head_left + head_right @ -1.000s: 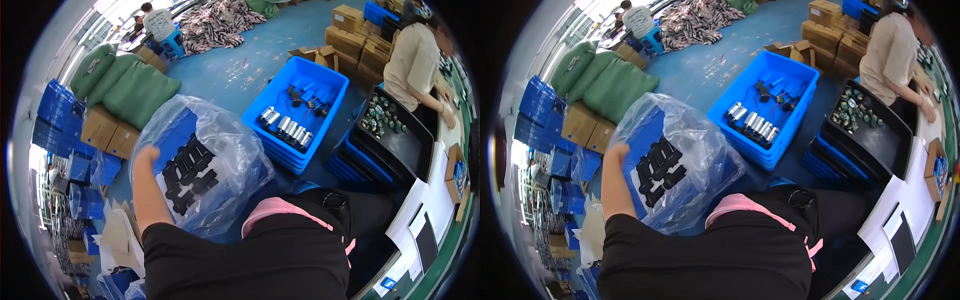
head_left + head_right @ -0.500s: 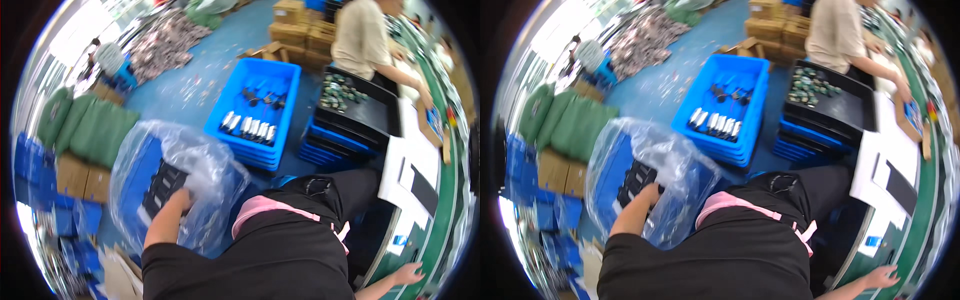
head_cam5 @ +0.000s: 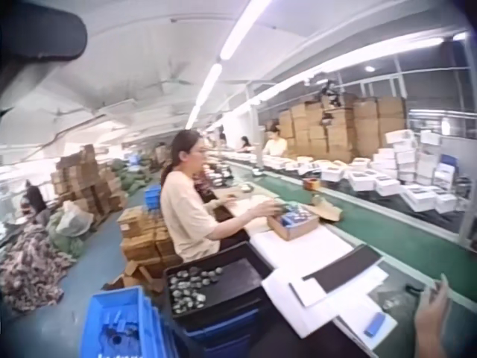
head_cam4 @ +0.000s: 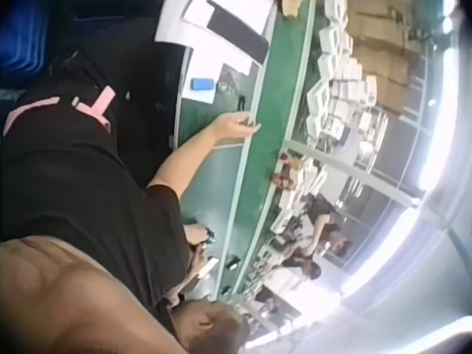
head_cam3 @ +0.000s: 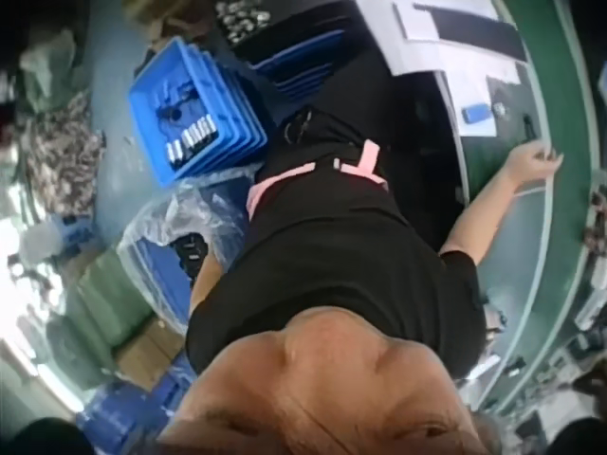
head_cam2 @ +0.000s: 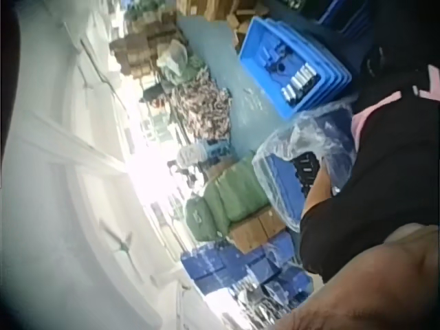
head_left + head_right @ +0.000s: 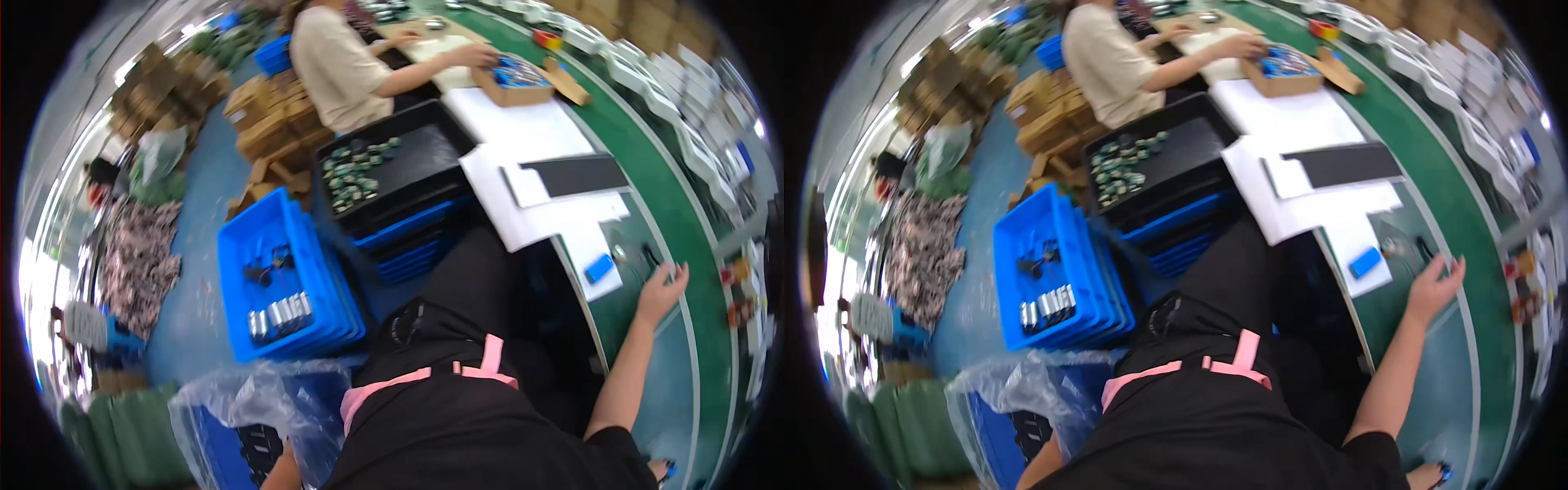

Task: The person applies foam tape onto a motor, retrieves a plastic housing, and installs the motor, battery, and wiring into the housing by hand before placing the assembly onto the conveyor line.

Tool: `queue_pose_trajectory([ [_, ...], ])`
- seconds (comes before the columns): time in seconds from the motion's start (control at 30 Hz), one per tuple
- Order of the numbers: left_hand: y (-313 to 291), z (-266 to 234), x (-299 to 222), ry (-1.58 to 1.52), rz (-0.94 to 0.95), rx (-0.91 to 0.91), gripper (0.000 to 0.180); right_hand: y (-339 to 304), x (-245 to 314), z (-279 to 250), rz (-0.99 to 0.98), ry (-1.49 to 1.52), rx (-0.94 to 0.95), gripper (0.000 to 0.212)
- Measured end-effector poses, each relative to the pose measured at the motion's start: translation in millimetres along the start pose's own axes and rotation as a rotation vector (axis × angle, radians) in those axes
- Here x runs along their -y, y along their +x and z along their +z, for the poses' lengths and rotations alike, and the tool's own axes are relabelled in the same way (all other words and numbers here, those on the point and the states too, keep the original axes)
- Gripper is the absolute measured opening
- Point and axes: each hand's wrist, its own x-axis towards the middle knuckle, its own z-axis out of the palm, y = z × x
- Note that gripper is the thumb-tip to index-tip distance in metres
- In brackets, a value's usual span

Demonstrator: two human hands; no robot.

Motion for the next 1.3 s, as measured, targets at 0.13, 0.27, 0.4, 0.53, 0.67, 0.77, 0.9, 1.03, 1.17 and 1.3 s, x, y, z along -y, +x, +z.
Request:
queue_pose_trajectory([
  [0.13, 23, -34, -47, -0.029, 0.054, 0.025, 0.027, -3, 12, -2, 0.055, -0.008, -0.028, 0.055],
  [0.27, 51, -58, -108, -0.021, 0.170, 0.048, 0.027, -5, 2, -13, 0.026, -0.039, -0.060, 0.053],
  [0.4, 67, -81, -153, -0.044, 0.186, 0.061, 0.027, -10, 3, -2, -0.055, -0.020, -0.055, 0.049],
  [0.53, 78, -96, -190, -0.087, 0.206, 0.069, 0.027, -9, 16, -6, -0.029, 0.013, -0.051, 0.048],
  [0.67, 81, -110, -207, -0.165, 0.214, 0.096, 0.027, -5, 22, -13, -0.016, -0.012, -0.048, 0.048],
  [0.77, 80, -117, -213, -0.244, 0.206, 0.124, 0.027, -4, 20, -17, 0.024, 0.002, -0.033, 0.047],
  [0.9, 80, -129, -211, -0.377, 0.169, 0.152, 0.027, -7, 23, -13, 0.059, 0.020, -0.005, 0.046],
  [1.03, 78, -141, -208, -0.534, 0.123, 0.170, 0.028, -7, 22, -10, 0.075, 0.029, 0.003, 0.045],
  [1.17, 72, -158, -210, -0.677, 0.094, 0.193, 0.028, -7, 26, -14, 0.083, 0.020, 0.017, 0.045],
  [1.3, 66, -189, -215, -0.860, 0.071, 0.215, 0.028, -5, 24, -14, 0.105, 0.041, 0.017, 0.044],
])
